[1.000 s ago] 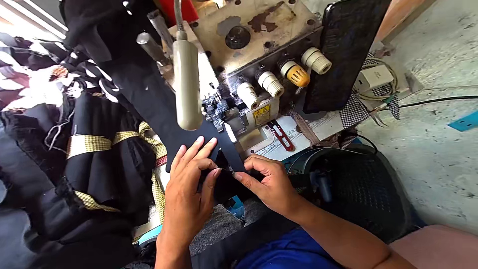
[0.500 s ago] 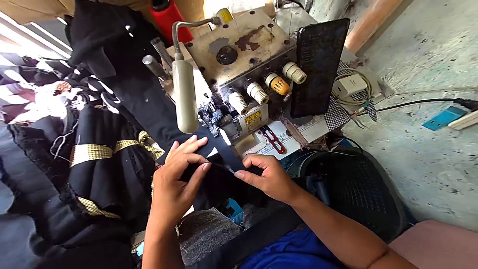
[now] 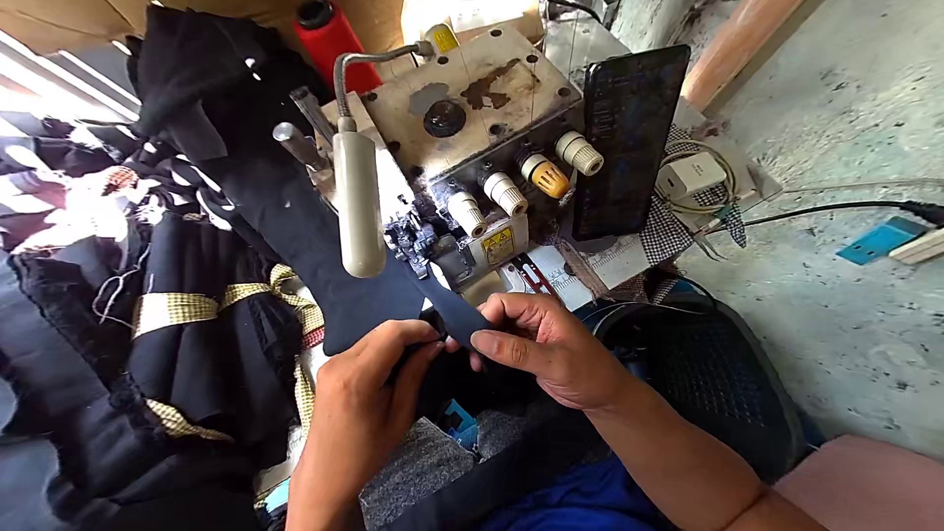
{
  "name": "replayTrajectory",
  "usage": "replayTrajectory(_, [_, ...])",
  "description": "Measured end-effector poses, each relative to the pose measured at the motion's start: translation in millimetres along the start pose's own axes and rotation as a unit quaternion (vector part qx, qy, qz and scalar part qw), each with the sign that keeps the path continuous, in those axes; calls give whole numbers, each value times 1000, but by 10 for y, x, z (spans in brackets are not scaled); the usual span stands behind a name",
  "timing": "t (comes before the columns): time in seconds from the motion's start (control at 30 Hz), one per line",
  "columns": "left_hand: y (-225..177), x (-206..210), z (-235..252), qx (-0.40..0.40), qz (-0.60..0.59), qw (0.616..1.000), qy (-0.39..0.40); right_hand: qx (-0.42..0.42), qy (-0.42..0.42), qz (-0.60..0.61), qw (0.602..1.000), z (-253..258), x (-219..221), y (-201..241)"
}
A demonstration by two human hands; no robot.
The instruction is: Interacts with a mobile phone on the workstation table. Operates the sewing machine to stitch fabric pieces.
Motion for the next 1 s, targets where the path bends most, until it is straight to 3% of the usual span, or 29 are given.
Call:
replayTrajectory(0.2, [241, -58, 195, -45, 12, 999, 2, -18, -5, -2, 1000, 49, 50, 118])
replayTrajectory(0.33, [343, 7, 200, -92, 52, 994, -30, -70, -16, -109, 991, 23, 138, 144])
replayTrajectory(0.6, [289, -8, 170, -137, 141, 979, -58, -135, -33, -339, 930, -177, 254, -4])
replayTrajectory(1.0, [274, -21, 157, -146, 160, 974, -71, -159, -42, -366, 916, -256, 262, -53])
Point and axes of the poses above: each hand's wrist, its own z-axis towards the middle knuckle, its own x-axis out of the palm, y = z × x, the point moved 7 cm from there along z, towards the middle knuckle, and after that the axes turned 10 degrees about z, right-handed, at the moved point
